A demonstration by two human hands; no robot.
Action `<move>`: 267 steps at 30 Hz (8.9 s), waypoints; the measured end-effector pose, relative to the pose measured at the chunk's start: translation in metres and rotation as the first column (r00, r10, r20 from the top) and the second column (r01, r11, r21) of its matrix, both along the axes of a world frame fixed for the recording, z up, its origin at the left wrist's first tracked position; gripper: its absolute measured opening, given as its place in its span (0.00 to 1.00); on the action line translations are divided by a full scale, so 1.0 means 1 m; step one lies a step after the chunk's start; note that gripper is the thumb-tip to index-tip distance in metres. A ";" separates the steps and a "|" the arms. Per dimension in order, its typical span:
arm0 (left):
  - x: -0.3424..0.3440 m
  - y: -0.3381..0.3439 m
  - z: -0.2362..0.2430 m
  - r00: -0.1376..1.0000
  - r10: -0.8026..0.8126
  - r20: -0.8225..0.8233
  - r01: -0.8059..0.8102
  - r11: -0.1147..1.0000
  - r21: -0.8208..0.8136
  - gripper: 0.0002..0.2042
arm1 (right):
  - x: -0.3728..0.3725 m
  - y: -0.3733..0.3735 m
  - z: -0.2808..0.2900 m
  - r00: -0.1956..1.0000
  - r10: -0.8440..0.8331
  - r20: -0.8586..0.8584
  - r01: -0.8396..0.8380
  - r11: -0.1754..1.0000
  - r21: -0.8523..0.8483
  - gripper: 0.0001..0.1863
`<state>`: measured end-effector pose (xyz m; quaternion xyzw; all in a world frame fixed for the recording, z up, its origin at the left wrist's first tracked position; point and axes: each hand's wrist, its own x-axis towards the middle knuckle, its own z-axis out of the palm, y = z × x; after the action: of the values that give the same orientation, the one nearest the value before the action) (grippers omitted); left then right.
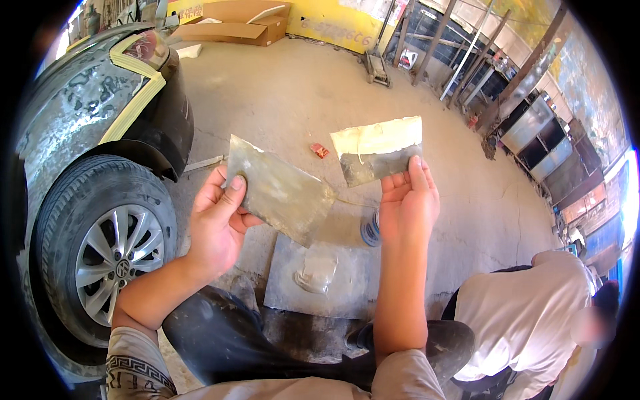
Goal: The person kneels on the floor and uses a putty knife to scoop a white paste from a container onto a flat board. They then spread the paste evenly across the board's surface. Another person is visible working on a car in the background.
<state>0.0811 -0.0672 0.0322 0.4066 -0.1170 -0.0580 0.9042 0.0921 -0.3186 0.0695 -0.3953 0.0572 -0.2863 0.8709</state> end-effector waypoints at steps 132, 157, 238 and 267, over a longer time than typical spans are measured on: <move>-0.004 0.025 0.025 0.923 0.298 0.244 -0.280 0.954 -0.106 0.11 | -0.026 0.012 -0.057 1.000 0.012 0.001 -0.005 0.519 -0.855 0.09; -0.002 0.009 0.014 0.948 0.221 0.228 -0.228 0.974 0.004 0.07 | -0.049 0.067 -0.014 0.865 0.322 0.385 -0.224 0.934 -0.279 0.22; -0.015 0.009 0.015 0.850 -0.516 0.105 0.481 0.842 0.243 0.11 | -0.022 0.087 -0.075 0.824 0.563 0.069 -0.542 0.817 -0.198 0.14; -0.004 -0.017 0.004 0.816 -0.578 0.001 0.577 0.815 0.054 0.14 | 0.004 0.028 -0.017 0.568 0.723 0.393 -0.721 0.667 -0.186 0.09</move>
<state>0.0770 -0.0838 0.0360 0.3753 -0.2410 -0.3287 0.8325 0.0963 -0.2901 0.0522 -0.3115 -0.3056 0.0134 0.8997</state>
